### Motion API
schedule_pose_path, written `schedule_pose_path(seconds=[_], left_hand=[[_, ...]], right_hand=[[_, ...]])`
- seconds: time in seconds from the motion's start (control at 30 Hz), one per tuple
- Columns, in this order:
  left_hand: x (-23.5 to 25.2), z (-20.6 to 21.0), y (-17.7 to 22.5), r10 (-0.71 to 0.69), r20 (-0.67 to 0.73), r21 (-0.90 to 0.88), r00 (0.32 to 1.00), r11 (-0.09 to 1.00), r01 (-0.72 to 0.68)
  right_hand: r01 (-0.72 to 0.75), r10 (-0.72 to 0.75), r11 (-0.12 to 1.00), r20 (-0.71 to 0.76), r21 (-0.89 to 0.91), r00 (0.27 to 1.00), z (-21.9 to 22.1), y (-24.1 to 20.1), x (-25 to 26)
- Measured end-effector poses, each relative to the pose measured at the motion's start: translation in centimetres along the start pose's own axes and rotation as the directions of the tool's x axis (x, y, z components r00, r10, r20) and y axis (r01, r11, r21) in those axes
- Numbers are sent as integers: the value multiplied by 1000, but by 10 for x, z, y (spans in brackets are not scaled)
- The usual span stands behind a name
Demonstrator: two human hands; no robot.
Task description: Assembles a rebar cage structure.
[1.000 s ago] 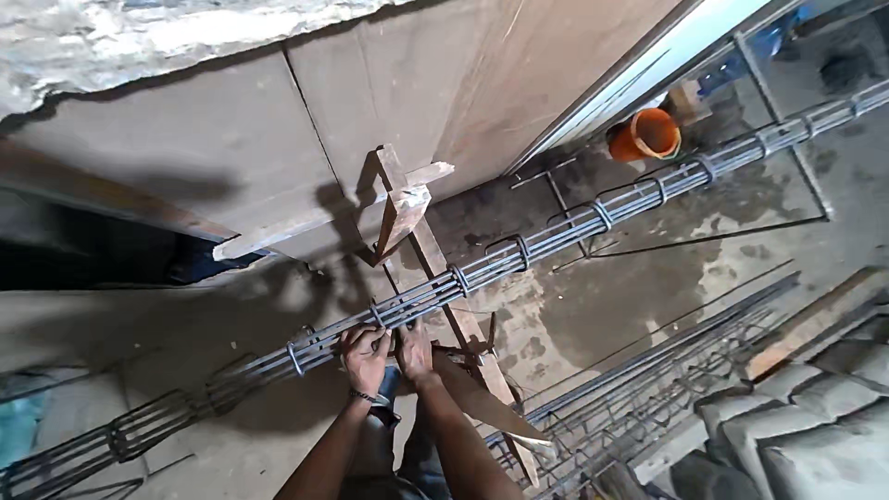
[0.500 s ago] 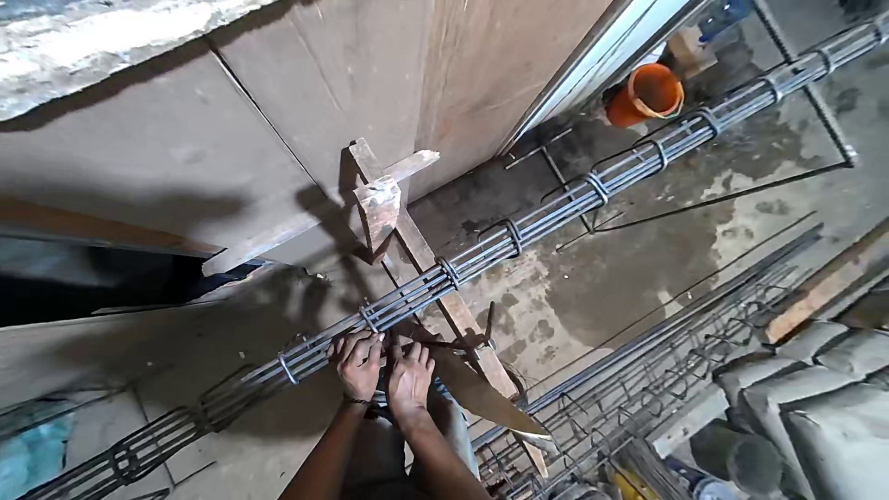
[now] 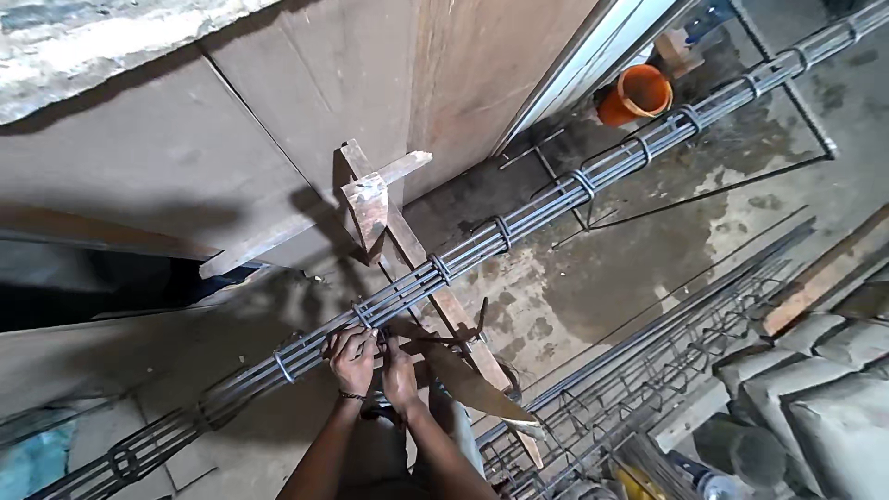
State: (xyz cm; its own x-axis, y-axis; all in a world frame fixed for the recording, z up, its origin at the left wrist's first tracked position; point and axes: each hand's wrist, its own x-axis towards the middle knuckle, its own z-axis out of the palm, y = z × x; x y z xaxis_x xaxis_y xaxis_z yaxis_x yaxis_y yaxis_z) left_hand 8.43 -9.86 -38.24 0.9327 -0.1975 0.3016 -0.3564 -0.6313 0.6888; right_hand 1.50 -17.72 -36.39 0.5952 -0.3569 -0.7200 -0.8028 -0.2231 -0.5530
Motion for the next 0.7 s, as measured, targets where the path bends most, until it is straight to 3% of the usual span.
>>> schedule_pose_path(seconds=[0.1,0.23,0.33,0.43,0.6,0.7], left_hand=[[1,0,-1,-3,-3,-11,1000,1000,3],[1,-1,-3,22,3,-14,1000,1000,-22],[0,-4,-7,64,12,-12,998,998,-64],[1,-4,-14,165,21,-10,986,986,-165],[-3,-6,-20,220,33,-10,975,975,-220],[-6,-9,-24,241,60,-33,969,970,-240]], right_hand=[[-14,14,995,2,-94,1000,-9,-15,-24],[205,-168,965,-218,162,961,-12,-13,-7],[298,-278,954,-325,13,904,-9,-10,11],[282,-326,939,-252,-197,911,-12,-10,18],[121,-155,961,-118,-250,981,-21,-30,-13],[-87,80,919,-33,-384,996,-28,-74,-51]])
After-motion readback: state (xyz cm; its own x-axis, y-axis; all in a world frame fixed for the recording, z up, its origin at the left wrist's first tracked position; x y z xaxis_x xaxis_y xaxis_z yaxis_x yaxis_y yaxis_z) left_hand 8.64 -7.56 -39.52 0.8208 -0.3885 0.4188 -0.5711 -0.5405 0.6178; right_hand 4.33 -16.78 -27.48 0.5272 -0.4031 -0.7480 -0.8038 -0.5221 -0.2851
